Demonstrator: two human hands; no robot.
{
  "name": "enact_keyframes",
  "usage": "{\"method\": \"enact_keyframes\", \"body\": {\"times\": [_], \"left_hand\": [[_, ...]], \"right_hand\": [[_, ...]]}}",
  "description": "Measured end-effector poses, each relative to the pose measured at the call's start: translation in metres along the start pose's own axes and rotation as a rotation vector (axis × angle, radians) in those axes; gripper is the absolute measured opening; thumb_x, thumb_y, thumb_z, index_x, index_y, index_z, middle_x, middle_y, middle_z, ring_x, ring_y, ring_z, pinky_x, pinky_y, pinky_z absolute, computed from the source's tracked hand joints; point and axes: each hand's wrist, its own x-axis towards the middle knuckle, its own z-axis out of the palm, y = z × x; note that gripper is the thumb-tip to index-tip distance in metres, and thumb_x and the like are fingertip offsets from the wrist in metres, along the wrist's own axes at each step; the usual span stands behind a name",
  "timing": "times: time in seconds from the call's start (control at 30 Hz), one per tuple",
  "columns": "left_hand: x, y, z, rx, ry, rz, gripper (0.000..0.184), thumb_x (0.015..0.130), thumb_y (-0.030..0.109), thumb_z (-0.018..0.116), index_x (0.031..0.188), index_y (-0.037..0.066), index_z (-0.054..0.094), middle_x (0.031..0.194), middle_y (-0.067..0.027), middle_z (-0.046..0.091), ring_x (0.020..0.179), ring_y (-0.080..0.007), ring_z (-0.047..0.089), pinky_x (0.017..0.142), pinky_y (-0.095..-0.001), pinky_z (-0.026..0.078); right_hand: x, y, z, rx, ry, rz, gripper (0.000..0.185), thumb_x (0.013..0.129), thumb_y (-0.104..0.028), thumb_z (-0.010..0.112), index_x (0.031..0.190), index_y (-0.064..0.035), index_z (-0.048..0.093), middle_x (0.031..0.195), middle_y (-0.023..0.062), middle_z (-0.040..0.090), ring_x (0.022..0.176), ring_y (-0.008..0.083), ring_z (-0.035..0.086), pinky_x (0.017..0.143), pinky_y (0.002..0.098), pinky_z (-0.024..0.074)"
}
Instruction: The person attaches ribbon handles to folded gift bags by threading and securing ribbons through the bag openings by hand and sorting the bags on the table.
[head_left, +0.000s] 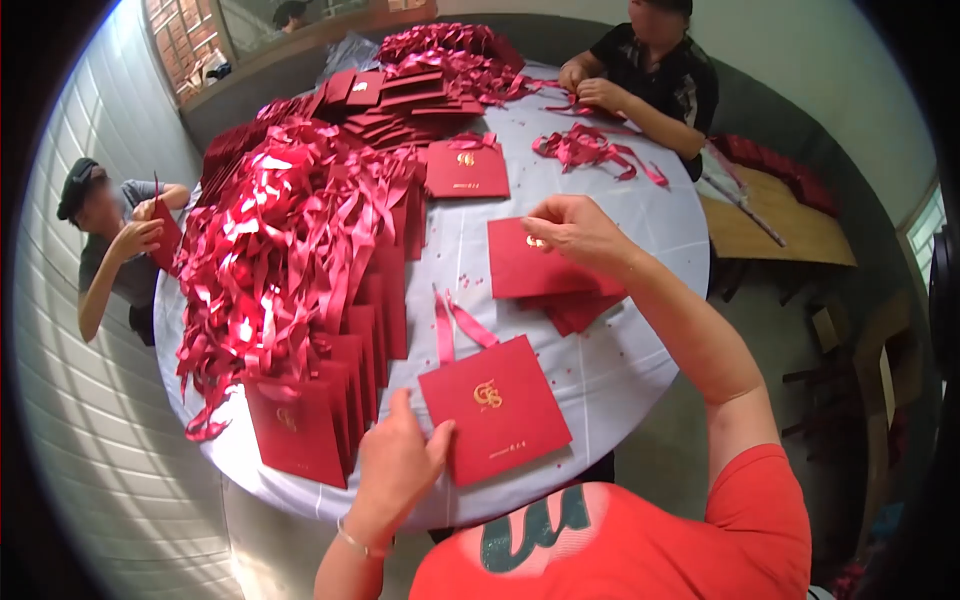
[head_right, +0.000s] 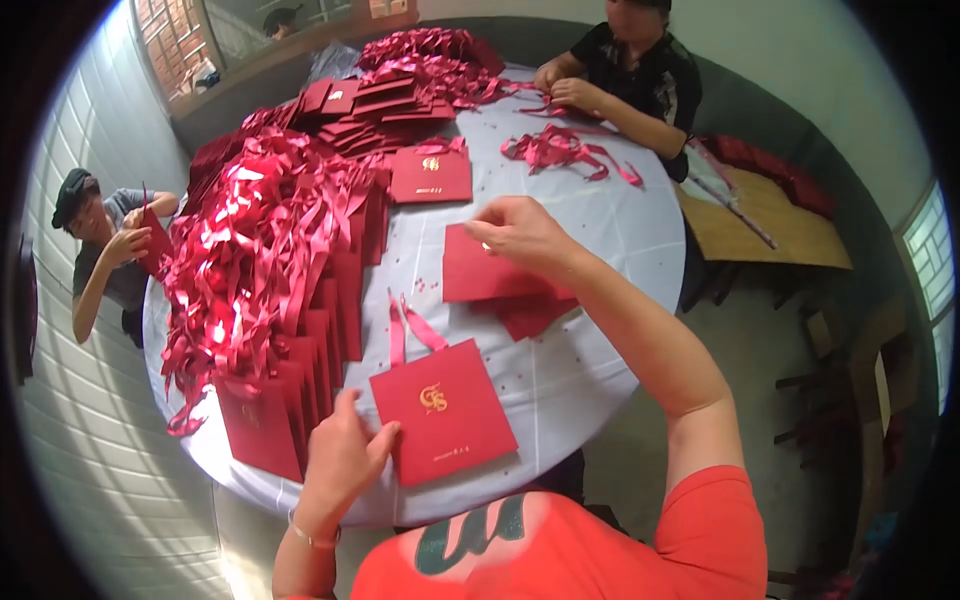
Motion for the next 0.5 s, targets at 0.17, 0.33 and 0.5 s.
{"method": "enact_keyframes", "body": {"times": [0.17, 0.33, 0.5], "left_hand": [[0.019, 0.014, -0.028, 0.137, -0.068, 0.1, 0.036, 0.083, 0.03, 0.075, 0.092, 0.002, 0.055, 0.071, -0.0184, 0.065, 0.067, -0.0371, 0.068, 0.058, -0.0451, 0.054], [0.047, 0.037, -0.006, 0.175, -0.009, 0.405, 0.026, 0.08, 0.02, 0.075, 0.09, 0.003, 0.059, 0.085, -0.0155, 0.065, 0.083, -0.0336, 0.065, 0.071, -0.0422, 0.052], [0.058, 0.036, 0.038, 0.19, 0.098, 0.498, 0.024, 0.077, 0.02, 0.074, 0.083, 0.005, 0.057, 0.081, -0.0131, 0.055, 0.079, -0.0303, 0.058, 0.07, -0.0413, 0.048]], "right_hand": [[0.049, 0.105, -0.063, -0.246, 0.418, -0.039, 0.019, 0.086, -0.019, 0.07, 0.093, -0.0011, 0.073, 0.079, 0.0108, 0.071, 0.072, 0.0162, 0.067, 0.068, 0.0318, 0.0532], [0.099, 0.137, -0.092, -0.613, 0.438, -0.137, 0.012, 0.086, -0.016, 0.069, 0.094, -0.0094, 0.074, 0.099, 0.011, 0.071, 0.091, 0.0288, 0.069, 0.078, 0.0413, 0.0543], [0.149, 0.165, -0.1, -1.314, 0.476, -0.484, 0.017, 0.084, -0.01, 0.063, 0.1, -0.0121, 0.07, 0.121, 0.0143, 0.062, 0.107, 0.0323, 0.063, 0.084, 0.0431, 0.0547]]}}
